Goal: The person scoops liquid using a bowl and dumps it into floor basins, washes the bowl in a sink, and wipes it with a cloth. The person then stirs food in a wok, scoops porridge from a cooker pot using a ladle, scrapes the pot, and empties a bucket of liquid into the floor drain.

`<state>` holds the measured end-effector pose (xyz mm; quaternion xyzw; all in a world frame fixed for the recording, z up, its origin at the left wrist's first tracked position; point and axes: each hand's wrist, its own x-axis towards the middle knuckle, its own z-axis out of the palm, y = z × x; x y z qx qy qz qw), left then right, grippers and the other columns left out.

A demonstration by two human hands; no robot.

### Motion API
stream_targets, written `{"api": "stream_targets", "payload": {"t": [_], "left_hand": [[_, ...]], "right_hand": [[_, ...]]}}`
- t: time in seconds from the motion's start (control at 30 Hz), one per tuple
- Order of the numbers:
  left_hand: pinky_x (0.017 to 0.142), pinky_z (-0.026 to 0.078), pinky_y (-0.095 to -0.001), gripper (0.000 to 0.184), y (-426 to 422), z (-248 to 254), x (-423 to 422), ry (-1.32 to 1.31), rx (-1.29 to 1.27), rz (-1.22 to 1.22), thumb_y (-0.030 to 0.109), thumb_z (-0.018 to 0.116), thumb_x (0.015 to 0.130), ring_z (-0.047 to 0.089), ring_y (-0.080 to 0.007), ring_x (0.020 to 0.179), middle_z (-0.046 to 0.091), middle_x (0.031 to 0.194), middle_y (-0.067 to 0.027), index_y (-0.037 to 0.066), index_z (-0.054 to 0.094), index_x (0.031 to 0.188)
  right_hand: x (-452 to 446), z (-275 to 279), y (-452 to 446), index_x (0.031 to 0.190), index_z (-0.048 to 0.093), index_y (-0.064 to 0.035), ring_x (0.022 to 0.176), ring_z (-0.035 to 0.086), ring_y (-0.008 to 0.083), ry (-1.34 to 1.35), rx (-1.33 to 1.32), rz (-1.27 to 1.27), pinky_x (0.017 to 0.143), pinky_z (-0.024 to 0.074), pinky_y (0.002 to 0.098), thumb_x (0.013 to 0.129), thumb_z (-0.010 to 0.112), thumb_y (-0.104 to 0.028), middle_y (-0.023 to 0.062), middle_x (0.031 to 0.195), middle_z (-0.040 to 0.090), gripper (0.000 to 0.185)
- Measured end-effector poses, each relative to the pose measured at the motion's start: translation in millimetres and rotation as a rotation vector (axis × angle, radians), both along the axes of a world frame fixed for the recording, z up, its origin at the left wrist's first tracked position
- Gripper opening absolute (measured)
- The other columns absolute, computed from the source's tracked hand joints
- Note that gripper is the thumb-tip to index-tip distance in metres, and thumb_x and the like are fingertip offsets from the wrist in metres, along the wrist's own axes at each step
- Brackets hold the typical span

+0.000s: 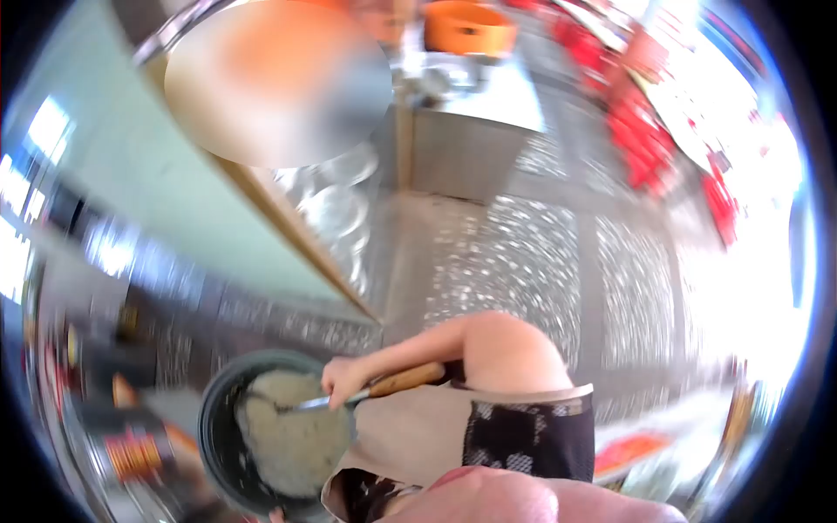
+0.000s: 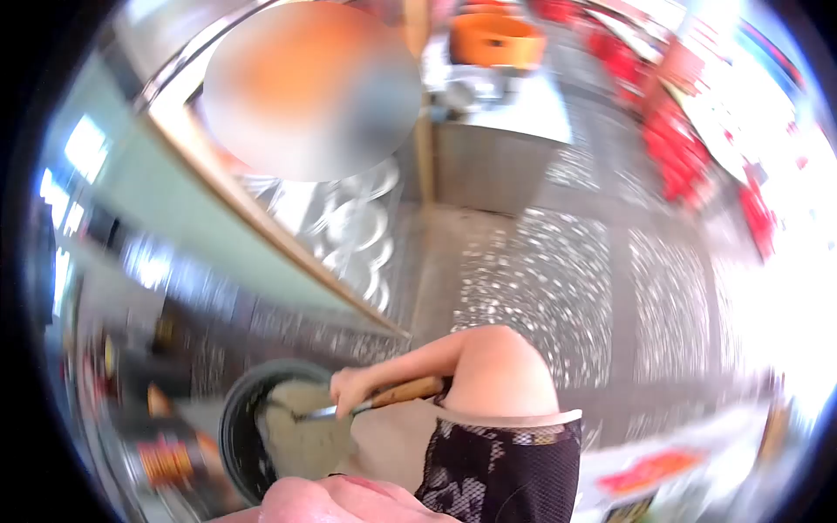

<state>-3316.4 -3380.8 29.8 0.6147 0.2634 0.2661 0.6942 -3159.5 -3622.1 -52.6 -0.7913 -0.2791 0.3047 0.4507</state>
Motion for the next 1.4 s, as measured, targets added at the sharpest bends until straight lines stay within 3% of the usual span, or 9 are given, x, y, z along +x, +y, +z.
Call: {"api": "stream_targets", "payload": {"t": [0.17, 0.23, 0.43, 0.7, 0.83, 1.03, 1.1, 1.23, 1.4], "left_hand": [[0.087, 0.041, -0.0384, 0.054, 51, -14, 137, 0.067, -0.015, -0.518, 0.013, 0.055, 0.062, 0.051, -0.0278, 0.098, 0.054, 0.110, -0.0153, -0.002, 0.051, 0.114], [0.087, 0.041, -0.0384, 0.054, 75, -24, 143, 0.055, -0.019, -0.653, 0.013, 0.055, 0.062, 0.051, -0.0278, 0.098, 0.054, 0.110, -0.0153, -0.002, 0.051, 0.114], [0.087, 0.041, -0.0382, 0.055, 136, -30, 190, 0.079, -0.029, -0.948, 0.013, 0.055, 0.062, 0.052, -0.0276, 0.098, 0.054, 0.110, -0.0152, -0.002, 0.051, 0.114], [0.086, 0.041, -0.0379, 0.055, 203, -33, 296, 0.131, 0.007, -1.021, 0.014, 0.055, 0.062, 0.052, -0.0274, 0.098, 0.054, 0.110, -0.0152, -0.003, 0.050, 0.114], [0.086, 0.041, -0.0378, 0.056, 240, -25, 362, 0.131, 0.033, -1.065, 0.014, 0.055, 0.061, 0.052, -0.0273, 0.098, 0.054, 0.110, -0.0151, -0.003, 0.050, 0.114], [0.086, 0.042, -0.0376, 0.056, 353, -30, 482, 0.108, 0.038, -1.097, 0.014, 0.055, 0.061, 0.052, -0.0271, 0.098, 0.054, 0.110, -0.0151, -0.003, 0.050, 0.115], [0.086, 0.042, -0.0375, 0.056, 398, -29, 525, 0.101, 0.032, -1.103, 0.014, 0.055, 0.061, 0.052, -0.0271, 0.098, 0.055, 0.110, -0.0150, -0.003, 0.050, 0.115], [0.085, 0.042, -0.0374, 0.057, 475, -21, 611, 0.076, 0.014, -1.105, 0.014, 0.055, 0.061, 0.053, -0.0269, 0.098, 0.055, 0.110, -0.0150, -0.003, 0.050, 0.115], [0.085, 0.042, -0.0372, 0.057, 574, -15, 730, 0.038, 0.006, -1.090, 0.014, 0.055, 0.061, 0.053, -0.0268, 0.098, 0.055, 0.111, -0.0150, -0.003, 0.050, 0.115]], "right_hand": [[-4, 37, 75, 0.060, 0.063, -0.0002, 0.056, 0.058, 0.0236, 0.097, -0.045, -0.404, 0.054, 0.0454, 0.0361, 0.055, 0.068, -0.026, 0.0134, 0.059, 0.060, 0.027], [-29, 11, 119, 0.061, 0.063, 0.0004, 0.057, 0.058, 0.0238, 0.093, -0.031, -0.564, 0.054, 0.0452, 0.0363, 0.053, 0.069, -0.024, 0.0139, 0.059, 0.060, 0.026], [-37, 47, 194, 0.070, 0.067, -0.0009, 0.070, 0.062, 0.0239, 0.141, 0.021, -0.911, 0.063, 0.0484, 0.0344, 0.054, 0.070, -0.023, 0.0152, 0.072, 0.064, 0.028], [60, 39, 245, 0.073, 0.068, -0.0002, 0.072, 0.062, 0.0263, 0.138, -0.021, -0.964, 0.064, 0.0478, 0.0347, 0.054, 0.071, -0.027, 0.0162, 0.075, 0.065, 0.033], [119, 54, 290, 0.065, 0.065, 0.0006, 0.057, 0.059, 0.0216, 0.138, -0.026, -0.951, 0.053, 0.0456, 0.0341, 0.056, 0.068, -0.020, 0.0123, 0.059, 0.061, 0.023], [224, 30, 398, 0.067, 0.065, 0.0010, 0.060, 0.060, 0.0216, 0.162, -0.010, -0.965, 0.055, 0.0454, 0.0341, 0.056, 0.069, -0.021, 0.0126, 0.063, 0.062, 0.025], [256, 24, 445, 0.074, 0.067, -0.0003, 0.074, 0.062, 0.0262, 0.136, -0.051, -1.020, 0.066, 0.0475, 0.0359, 0.054, 0.073, -0.032, 0.0163, 0.075, 0.065, 0.037], [318, 30, 527, 0.076, 0.067, -0.0004, 0.074, 0.062, 0.0260, 0.153, -0.059, -1.094, 0.065, 0.0482, 0.0355, 0.054, 0.073, -0.032, 0.0154, 0.076, 0.065, 0.039], [419, 12, 596, 0.074, 0.068, -0.0034, 0.064, 0.060, 0.0163, 0.149, -0.048, -1.153, 0.058, 0.0465, 0.0327, 0.055, 0.074, -0.035, 0.0099, 0.067, 0.064, 0.037]]}}
